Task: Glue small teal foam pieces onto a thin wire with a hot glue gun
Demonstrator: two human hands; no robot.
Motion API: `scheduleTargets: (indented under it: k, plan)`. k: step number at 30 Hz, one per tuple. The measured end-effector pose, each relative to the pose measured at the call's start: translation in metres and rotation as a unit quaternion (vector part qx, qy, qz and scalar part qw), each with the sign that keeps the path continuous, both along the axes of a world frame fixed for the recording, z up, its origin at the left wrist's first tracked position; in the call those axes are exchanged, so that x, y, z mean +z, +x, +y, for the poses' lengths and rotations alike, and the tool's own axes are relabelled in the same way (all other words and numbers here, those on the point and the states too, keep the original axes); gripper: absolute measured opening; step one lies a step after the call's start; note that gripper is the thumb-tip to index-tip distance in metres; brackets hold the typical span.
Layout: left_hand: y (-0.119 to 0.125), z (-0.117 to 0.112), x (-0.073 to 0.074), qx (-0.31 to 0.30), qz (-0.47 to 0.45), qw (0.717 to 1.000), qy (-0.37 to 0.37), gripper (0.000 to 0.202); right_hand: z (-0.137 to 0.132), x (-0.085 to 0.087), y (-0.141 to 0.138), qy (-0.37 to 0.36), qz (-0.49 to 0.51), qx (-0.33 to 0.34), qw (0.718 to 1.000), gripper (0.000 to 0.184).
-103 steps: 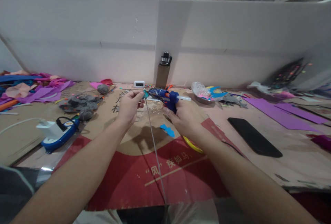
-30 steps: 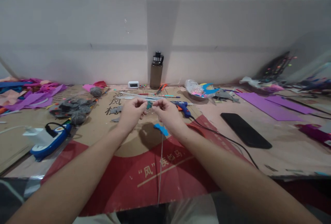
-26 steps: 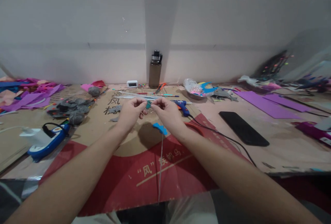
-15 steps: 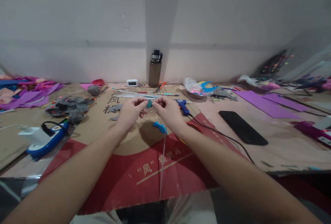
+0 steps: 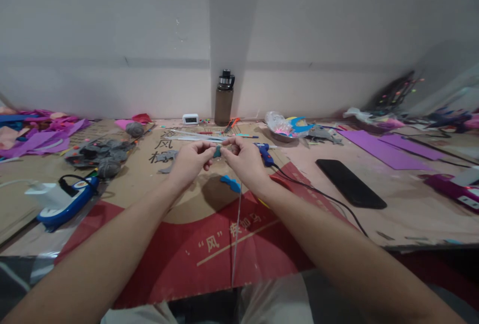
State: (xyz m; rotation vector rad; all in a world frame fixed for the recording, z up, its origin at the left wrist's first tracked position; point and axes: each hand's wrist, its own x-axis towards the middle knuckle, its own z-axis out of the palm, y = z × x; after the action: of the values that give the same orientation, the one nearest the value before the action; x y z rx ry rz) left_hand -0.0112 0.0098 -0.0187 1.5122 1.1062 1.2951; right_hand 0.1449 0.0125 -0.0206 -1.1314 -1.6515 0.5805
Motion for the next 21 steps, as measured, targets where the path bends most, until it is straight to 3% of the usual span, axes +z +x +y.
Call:
scheduleTargets:
  k: [7, 14, 19, 21]
  plan:
    - [0.000, -0.001, 0.003, -0.050, -0.059, 0.997, -0.030, 0.020, 0.004, -0.003, 0.001, 0.008, -0.004, -0.004, 1.000, 0.016]
    - [0.002, -0.004, 0.004, 0.003, 0.028, 0.999, 0.019, 0.021, 0.002, -0.003, -0.001, 0.008, -0.010, 0.001, 1.000, 0.014]
    - [-0.002, 0.001, 0.004, 0.021, 0.025, 0.999, 0.030, 0.018, 0.008, -0.005, 0.000, -0.028, 0.029, 0.083, 0.996, 0.015]
    - [-0.005, 0.004, 0.004, 0.031, 0.017, 0.999, 0.020, 0.017, 0.013, -0.006, 0.001, -0.057, 0.043, 0.115, 0.991, 0.023]
